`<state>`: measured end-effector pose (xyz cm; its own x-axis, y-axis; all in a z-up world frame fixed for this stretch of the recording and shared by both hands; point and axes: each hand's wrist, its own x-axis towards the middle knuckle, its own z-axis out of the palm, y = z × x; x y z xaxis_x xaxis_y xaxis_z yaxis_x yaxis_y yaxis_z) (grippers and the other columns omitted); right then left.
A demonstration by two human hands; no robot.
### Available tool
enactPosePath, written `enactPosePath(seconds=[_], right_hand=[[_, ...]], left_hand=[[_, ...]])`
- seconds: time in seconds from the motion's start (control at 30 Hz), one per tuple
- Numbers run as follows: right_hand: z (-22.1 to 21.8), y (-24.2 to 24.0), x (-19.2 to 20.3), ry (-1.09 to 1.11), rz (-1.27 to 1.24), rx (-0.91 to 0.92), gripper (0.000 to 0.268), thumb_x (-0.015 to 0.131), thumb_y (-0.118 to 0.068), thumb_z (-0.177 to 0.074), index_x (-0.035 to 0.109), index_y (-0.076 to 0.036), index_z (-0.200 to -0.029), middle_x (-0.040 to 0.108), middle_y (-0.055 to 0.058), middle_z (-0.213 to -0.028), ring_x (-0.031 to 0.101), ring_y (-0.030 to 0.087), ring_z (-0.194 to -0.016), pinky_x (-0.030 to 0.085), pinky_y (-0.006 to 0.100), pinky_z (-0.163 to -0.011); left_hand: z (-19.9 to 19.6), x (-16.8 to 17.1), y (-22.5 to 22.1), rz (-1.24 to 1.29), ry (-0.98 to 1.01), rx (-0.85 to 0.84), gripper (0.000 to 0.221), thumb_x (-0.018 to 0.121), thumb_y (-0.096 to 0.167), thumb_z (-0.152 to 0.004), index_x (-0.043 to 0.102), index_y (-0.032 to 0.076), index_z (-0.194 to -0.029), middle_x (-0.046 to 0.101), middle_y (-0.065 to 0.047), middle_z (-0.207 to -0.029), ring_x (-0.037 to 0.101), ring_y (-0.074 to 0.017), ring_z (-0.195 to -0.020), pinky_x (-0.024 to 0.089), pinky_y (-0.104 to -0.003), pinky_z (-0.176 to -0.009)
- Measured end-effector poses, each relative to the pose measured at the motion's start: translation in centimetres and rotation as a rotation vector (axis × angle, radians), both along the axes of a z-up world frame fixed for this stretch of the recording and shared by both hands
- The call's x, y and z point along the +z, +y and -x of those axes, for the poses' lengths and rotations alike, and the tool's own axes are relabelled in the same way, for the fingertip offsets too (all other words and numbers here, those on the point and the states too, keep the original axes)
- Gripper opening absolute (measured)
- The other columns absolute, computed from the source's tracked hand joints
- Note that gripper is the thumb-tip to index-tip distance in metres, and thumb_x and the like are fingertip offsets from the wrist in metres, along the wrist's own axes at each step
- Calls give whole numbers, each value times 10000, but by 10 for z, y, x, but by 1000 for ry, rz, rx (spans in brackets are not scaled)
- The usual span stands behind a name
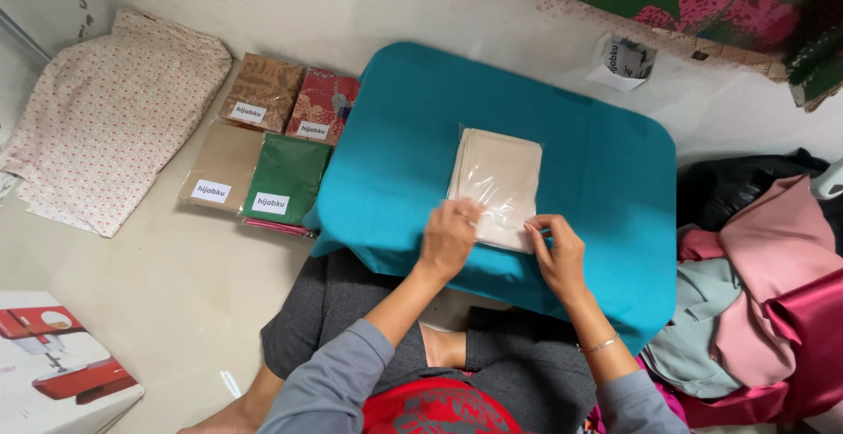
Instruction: Folding fabrics, cleaning them with a lint roller, and placing them into plastic packaging.
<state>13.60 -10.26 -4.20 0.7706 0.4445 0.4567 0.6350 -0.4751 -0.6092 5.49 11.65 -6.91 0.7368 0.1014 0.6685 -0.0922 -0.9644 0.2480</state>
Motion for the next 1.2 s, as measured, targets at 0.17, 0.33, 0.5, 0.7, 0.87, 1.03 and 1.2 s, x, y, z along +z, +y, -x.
enactPosePath(seconds=[0.17,0.33,0.5,0.7,0.87,1.03,1.2], right_hand=[[-5,0,-14,121,49,-117,143,737,-227,-1005,689,-95,-980,728,99,-805,718,283,-738,567,373,-635],[6,14,12,120,28,-173,349,795,-170,-949,604,-31,-1206,717,186,-913,730,364,-791,580,439,-661],[-8,51,31,-408,188,-68,434,617,-21,-940,620,-114,-1364,601,99,-1325,622,323,-1243,507,421,-1012],[-56,101,3,-308,401,-42,468,469,-242,-1090,520,-68,-1522,480,272,-1538,456,483,-1403,386,614,-1106],[-59,96,-10,-216,421,-42,489,397,-284,-1114,489,-99,-1557,454,239,-1573,409,460,-1446,340,622,-1136],[-67,97,-17,-215,466,-63,506,389,-328,-1110,469,-155,-1579,413,181,-1620,371,414,-1487,326,610,-1157],[-71,97,-24,-188,448,-57,499,383,-337,-1120,485,-156,-1573,410,169,-1624,359,406,-1494,310,603,-1162]], left_hand=[[-14,-5,-11,-56,9,-169,196,550,217,-977,625,115,-1126,557,-52,-961,586,-277,-940,500,-382,-732],[-16,-9,-14,-26,129,-152,235,537,274,-1006,576,102,-1160,571,-89,-1130,586,-289,-1044,498,-381,-781],[-22,16,-20,-18,51,-85,414,584,212,-826,573,70,-1214,579,-151,-1197,570,-306,-940,442,-414,-694],[-44,-4,-24,15,234,54,691,561,311,-912,428,52,-1539,423,-133,-1607,381,-292,-1489,247,-479,-1206],[-39,4,-24,47,261,50,690,563,308,-901,450,57,-1534,430,-123,-1611,395,-287,-1490,287,-476,-1203],[-45,1,-23,39,261,78,708,560,330,-882,455,74,-1534,447,-108,-1598,395,-274,-1487,290,-468,-1203],[-51,-10,-22,12,248,85,718,524,376,-874,451,95,-1532,430,-96,-1603,393,-272,-1484,298,-474,-1203]])
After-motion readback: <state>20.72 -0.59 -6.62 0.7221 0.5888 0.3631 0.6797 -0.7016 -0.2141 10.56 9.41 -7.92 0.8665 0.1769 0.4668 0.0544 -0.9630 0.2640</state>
